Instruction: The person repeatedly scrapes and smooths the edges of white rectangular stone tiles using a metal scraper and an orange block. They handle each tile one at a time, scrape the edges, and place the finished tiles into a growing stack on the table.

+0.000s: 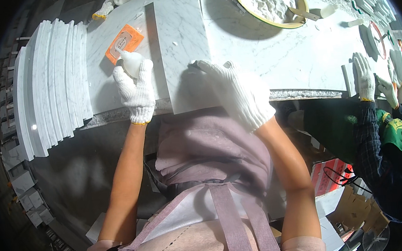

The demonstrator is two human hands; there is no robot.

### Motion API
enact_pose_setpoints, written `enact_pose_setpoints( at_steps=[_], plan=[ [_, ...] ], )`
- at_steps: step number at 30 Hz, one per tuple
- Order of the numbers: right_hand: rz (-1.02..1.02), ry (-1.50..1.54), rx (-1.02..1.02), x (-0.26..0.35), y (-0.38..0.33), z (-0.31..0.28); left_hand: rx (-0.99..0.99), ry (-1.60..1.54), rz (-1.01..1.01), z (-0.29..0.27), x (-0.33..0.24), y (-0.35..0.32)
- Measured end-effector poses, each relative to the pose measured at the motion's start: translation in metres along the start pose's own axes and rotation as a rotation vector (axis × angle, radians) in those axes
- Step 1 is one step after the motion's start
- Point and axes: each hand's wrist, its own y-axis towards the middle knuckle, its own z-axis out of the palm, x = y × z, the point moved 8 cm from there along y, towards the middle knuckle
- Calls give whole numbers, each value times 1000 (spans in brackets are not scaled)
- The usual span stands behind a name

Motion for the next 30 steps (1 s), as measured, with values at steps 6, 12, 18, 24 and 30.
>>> enact_pose_setpoints(
  at_steps=[6,12,18,24,30],
  plan=[
    [-36,-80,36,2,2,3,-10,-2,24,-1,-3,1],
    [15,-216,181,6,-12,-7,-23,10,60,-1,-5,0],
    [71,-51,102,2,5,-2,30,-17,37,3,-4,1],
    [-22,-267,77,10,-6,2,-19,-18,42,-1,-4,-1],
    [119,-144,131,14,-8,-8,-13,18,28,0,-3,-1]
  ],
)
